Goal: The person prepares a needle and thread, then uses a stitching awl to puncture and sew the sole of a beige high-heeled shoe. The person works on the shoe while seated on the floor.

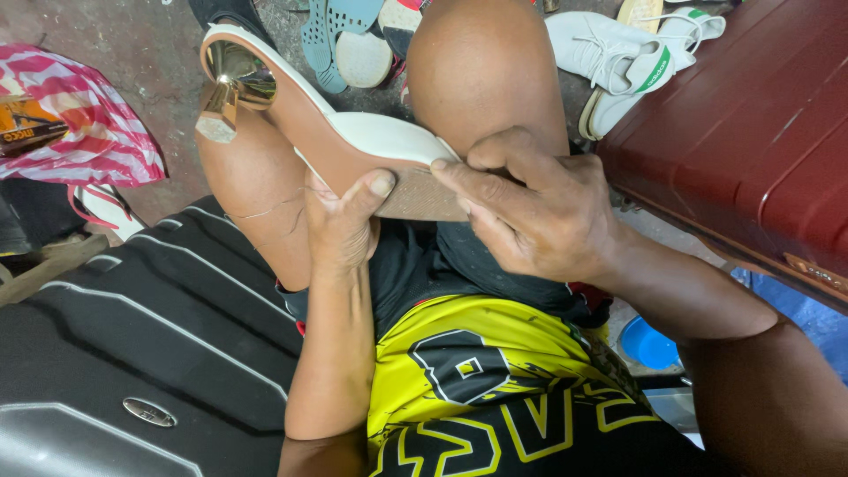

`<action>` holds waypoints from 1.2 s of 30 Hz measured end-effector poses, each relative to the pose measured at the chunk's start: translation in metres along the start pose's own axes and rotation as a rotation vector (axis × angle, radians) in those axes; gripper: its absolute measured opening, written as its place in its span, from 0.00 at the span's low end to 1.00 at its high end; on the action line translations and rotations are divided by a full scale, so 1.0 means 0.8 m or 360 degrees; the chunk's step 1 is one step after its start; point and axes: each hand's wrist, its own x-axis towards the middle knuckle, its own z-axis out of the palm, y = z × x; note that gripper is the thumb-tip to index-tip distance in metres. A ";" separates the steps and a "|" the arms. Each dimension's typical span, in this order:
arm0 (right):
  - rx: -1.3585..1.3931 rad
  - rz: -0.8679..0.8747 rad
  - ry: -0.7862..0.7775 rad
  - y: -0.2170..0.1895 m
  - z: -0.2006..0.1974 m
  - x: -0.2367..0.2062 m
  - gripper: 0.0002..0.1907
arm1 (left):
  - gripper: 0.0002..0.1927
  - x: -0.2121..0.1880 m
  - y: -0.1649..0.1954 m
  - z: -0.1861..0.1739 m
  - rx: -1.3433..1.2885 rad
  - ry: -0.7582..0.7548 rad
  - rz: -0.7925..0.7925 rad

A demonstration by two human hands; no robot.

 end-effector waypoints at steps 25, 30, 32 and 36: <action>0.0025 0.0275 0.0137 -0.015 0.023 -0.029 0.22 | 0.25 -0.002 0.024 0.009 0.0468 -0.0286 -0.0223; 0.0034 0.0237 0.0132 -0.012 0.022 -0.028 0.23 | 0.24 -0.001 0.024 0.009 0.0501 -0.0306 -0.0198; 0.0024 0.0209 0.0138 -0.011 0.022 -0.028 0.23 | 0.24 -0.001 0.024 0.009 0.0490 -0.0309 -0.0212; 0.0034 0.0176 0.0122 -0.010 0.021 -0.027 0.23 | 0.24 -0.001 0.024 0.011 0.0494 -0.0300 -0.0201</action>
